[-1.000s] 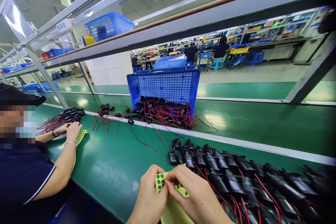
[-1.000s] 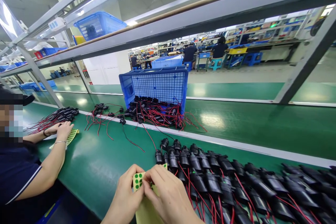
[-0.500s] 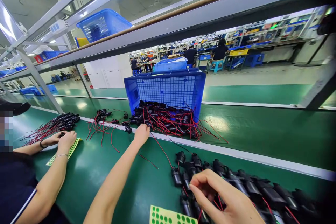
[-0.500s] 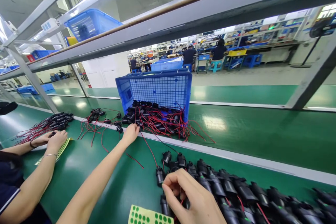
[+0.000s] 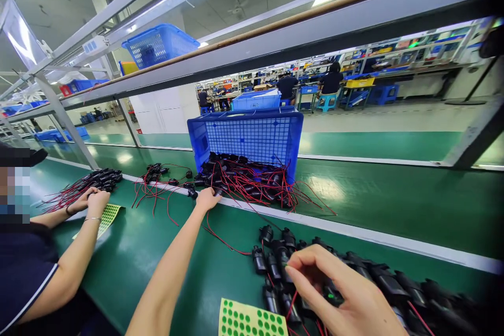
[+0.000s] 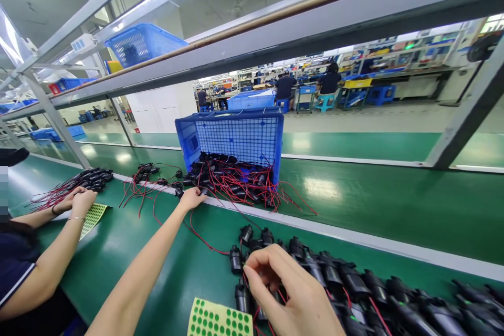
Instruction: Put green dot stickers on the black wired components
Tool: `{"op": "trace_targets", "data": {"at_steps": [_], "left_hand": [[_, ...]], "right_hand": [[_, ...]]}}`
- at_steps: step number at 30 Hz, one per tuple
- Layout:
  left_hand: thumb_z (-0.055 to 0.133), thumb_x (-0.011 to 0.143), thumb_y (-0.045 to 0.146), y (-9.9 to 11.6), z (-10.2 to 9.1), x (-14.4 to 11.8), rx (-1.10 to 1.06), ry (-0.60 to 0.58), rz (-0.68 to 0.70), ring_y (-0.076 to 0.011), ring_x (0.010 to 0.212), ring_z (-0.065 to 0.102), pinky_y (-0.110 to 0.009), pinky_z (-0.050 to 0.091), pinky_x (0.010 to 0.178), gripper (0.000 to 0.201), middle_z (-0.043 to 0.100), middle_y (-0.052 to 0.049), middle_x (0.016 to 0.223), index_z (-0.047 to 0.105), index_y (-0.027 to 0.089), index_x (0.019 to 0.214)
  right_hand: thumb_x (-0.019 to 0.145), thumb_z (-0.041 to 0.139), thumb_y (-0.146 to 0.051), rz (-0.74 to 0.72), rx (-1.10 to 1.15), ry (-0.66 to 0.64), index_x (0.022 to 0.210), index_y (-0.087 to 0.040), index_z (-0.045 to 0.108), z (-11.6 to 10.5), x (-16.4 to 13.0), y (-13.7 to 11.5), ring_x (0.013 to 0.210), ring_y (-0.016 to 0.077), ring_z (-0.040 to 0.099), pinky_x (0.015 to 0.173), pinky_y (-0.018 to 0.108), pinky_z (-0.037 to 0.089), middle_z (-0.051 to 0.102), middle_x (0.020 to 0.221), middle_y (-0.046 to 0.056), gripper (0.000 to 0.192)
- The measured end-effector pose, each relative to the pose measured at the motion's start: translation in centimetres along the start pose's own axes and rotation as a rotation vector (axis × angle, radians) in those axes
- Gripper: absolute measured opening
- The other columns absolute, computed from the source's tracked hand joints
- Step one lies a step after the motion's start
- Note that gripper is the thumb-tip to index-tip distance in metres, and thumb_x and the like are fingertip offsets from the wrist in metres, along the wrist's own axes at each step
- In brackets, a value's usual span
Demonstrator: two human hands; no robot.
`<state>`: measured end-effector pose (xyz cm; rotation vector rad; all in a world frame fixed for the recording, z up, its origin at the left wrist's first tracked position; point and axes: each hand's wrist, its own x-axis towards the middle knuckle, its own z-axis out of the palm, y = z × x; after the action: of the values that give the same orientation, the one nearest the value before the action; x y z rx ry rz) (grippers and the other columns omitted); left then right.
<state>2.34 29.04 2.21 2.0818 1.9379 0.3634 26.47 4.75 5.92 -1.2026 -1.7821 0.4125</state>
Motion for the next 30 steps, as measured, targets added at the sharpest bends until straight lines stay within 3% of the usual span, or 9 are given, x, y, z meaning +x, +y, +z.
{"op": "trace_targets", "data": {"at_steps": [3,6,10,14,20,30], "left_hand": [[0.061,0.099,0.035,-0.7,-0.7,-4.6,-0.319,0.021,0.123,-0.0225,0.102,0.069,-0.043,0.060,0.089,0.031,0.068,-0.009,0.120,0.062,0.016,0.124],[0.054,0.101,0.027,0.0,-1.4,-10.2,-0.595,0.040,0.270,-0.0205,0.107,0.068,-0.039,0.058,0.095,0.033,0.067,-0.010,0.123,0.052,0.017,0.132],[0.060,0.095,0.028,2.6,-2.0,-17.4,-0.832,0.055,0.419,-0.0201,0.112,0.066,-0.034,0.054,0.101,0.033,0.065,-0.009,0.123,0.050,0.020,0.125],[0.065,0.094,0.030,5.5,-1.6,-22.1,-1.065,-0.016,0.501,-0.0201,0.105,0.068,-0.037,0.053,0.097,0.029,0.063,-0.009,0.119,0.044,0.023,0.112],[0.057,0.096,0.026,7.2,0.1,-24.7,-0.950,-0.017,0.514,-0.0193,0.095,0.059,-0.034,0.050,0.090,0.030,0.057,-0.007,0.106,0.040,0.022,0.120],[0.053,0.087,0.010,7.7,0.7,-25.4,-0.879,0.009,0.619,-0.0195,0.093,0.053,-0.033,0.045,0.085,0.031,0.052,-0.005,0.105,0.045,0.022,0.114]], "right_hand": [[0.097,0.057,-0.041,0.033,0.010,0.007,0.081,-0.026,0.066,-1.0,-0.1,-0.8,0.063,0.0152,0.064,0.058,0.021,0.054,0.068,0.074,0.000,0.023],[0.098,0.055,-0.044,0.064,0.034,-0.016,0.082,-0.026,0.066,-1.7,-0.1,-1.3,0.062,0.0156,0.063,0.058,0.022,0.053,0.068,0.073,0.000,0.026],[0.098,0.055,-0.044,0.064,0.084,-0.060,0.082,-0.025,0.065,-2.1,-0.4,-2.0,0.063,0.0158,0.062,0.059,0.022,0.052,0.066,0.073,0.000,0.027],[0.096,0.057,-0.041,0.084,0.153,-0.105,0.080,-0.026,0.063,-2.2,-0.9,-2.9,0.064,0.0149,0.060,0.058,0.021,0.051,0.063,0.073,-0.002,0.023],[0.094,0.056,-0.034,0.036,0.250,-0.156,0.078,-0.026,0.061,-1.8,-1.6,-3.9,0.077,0.0171,0.065,0.065,0.023,0.053,0.065,0.083,0.000,0.018],[0.095,0.052,-0.022,0.001,0.188,-0.192,0.076,-0.024,0.056,-2.0,-2.1,-4.4,0.071,0.0148,0.059,0.064,0.024,0.049,0.061,0.081,0.000,0.020]]}}
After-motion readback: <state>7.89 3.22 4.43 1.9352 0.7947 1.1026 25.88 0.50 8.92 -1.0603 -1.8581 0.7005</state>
